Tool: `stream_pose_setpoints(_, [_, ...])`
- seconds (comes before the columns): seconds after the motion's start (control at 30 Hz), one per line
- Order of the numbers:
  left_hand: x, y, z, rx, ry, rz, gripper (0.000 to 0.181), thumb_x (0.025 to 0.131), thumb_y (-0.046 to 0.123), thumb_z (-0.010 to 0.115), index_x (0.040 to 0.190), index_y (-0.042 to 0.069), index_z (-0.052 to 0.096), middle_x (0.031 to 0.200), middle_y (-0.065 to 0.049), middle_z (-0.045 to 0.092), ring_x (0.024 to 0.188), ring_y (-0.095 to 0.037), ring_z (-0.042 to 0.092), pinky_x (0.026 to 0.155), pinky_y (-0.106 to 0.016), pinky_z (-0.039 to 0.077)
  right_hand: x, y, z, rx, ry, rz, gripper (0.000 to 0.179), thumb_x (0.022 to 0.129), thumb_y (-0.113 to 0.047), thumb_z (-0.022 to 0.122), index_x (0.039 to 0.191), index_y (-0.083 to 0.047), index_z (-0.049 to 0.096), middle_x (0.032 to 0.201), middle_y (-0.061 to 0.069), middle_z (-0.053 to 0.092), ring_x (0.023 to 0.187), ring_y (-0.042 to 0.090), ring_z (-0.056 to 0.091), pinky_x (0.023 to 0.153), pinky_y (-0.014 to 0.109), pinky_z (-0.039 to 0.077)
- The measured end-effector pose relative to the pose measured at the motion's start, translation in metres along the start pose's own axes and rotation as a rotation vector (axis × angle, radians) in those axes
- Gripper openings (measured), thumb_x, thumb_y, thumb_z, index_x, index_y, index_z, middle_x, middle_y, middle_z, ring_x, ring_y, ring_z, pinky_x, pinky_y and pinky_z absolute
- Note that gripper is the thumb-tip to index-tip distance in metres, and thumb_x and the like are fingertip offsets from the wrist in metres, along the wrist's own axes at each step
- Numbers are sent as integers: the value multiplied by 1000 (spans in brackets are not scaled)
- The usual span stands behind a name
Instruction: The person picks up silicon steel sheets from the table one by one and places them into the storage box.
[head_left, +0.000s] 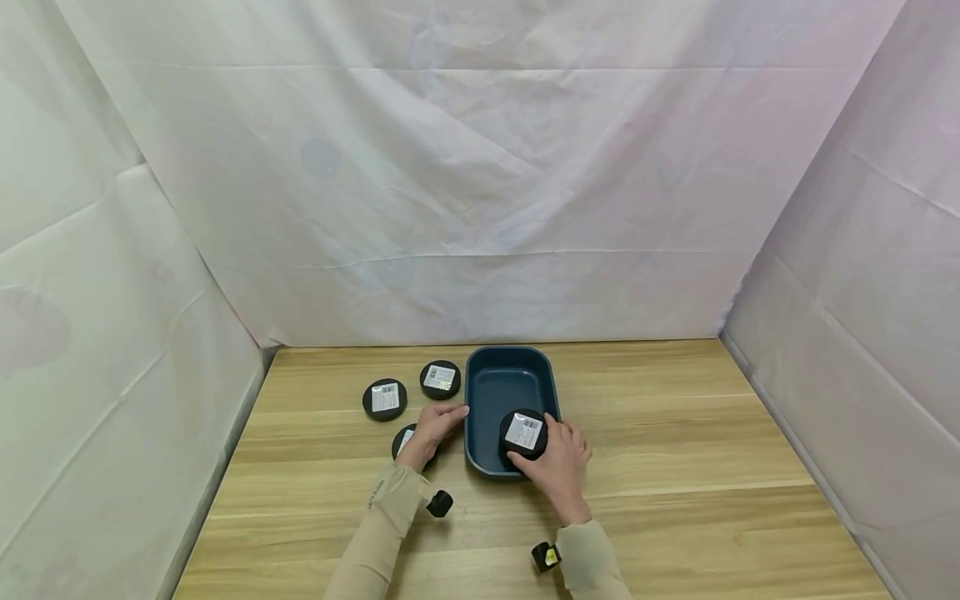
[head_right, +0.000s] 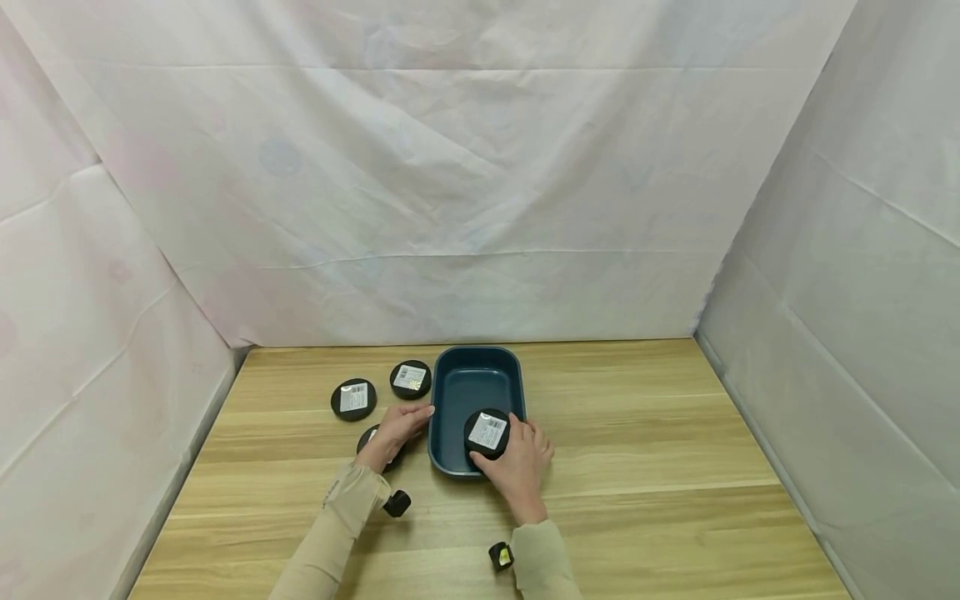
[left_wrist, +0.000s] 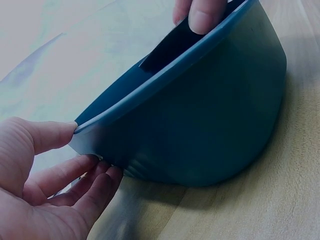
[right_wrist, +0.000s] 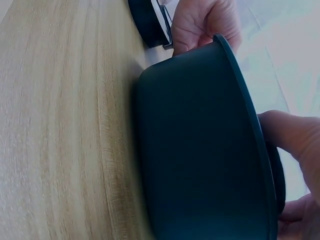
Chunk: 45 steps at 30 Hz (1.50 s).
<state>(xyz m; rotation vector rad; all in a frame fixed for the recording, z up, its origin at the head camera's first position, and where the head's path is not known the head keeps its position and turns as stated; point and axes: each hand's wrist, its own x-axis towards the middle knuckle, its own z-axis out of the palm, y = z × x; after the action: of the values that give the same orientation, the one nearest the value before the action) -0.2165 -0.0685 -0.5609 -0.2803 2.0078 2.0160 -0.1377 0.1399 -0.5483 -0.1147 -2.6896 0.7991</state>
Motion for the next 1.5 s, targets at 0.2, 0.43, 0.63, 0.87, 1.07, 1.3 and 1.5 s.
stream_pose_setpoints(0.2, [-8,7,-1,16,-28,30,35,88,10,62,112,-15,60,110,-24,64,95,-19,62,90,-39,48,0,-1,-4,-59,-61,4,89,56,-45,86,125,0,53,114,20,56,110,37,41,90,63,24])
stream_pose_setpoints(0.43, [-27,27,1,27,-44,45,35,90,6,57,115,-19,56,115,-31,58,102,-29,60,94,-45,45,1,-5,-7,-88,-101,28,88,57,-45,85,126,0,53,113,19,57,111,37,41,90,66,24])
stream_pose_setpoints(0.63, [-6,5,-1,3,-34,32,36,88,9,62,113,-16,59,110,-27,62,96,-21,62,90,-41,48,2,-6,-8,-100,-133,43,88,59,-46,85,127,-1,51,115,20,56,111,37,41,90,65,25])
stream_pose_setpoints(0.87, [0,-3,-1,11,-4,30,33,86,11,65,110,-13,63,102,-18,68,86,-12,62,86,-37,50,2,-4,-7,-114,-155,45,89,60,-48,84,128,-1,51,117,19,55,112,37,41,90,67,26])
stream_pose_setpoints(1.07, [-9,7,-1,7,-27,39,33,87,10,64,110,-15,62,104,-20,67,90,-16,62,89,-40,48,1,-4,-8,-106,-157,46,91,60,-49,84,129,-1,50,118,20,54,112,37,41,90,67,26])
stream_pose_setpoints(1.3, [-24,23,1,30,-36,42,34,89,7,59,113,-17,58,110,-27,63,96,-20,61,94,-45,44,0,0,-7,5,-51,15,83,65,-48,81,128,-2,53,120,22,54,109,40,44,87,63,29])
stream_pose_setpoints(1.5, [-7,4,-1,12,-25,38,35,88,11,64,112,-14,61,107,-22,65,92,-14,61,91,-42,47,5,11,0,315,207,-33,45,83,-11,70,119,11,54,107,26,58,98,41,53,83,54,42])
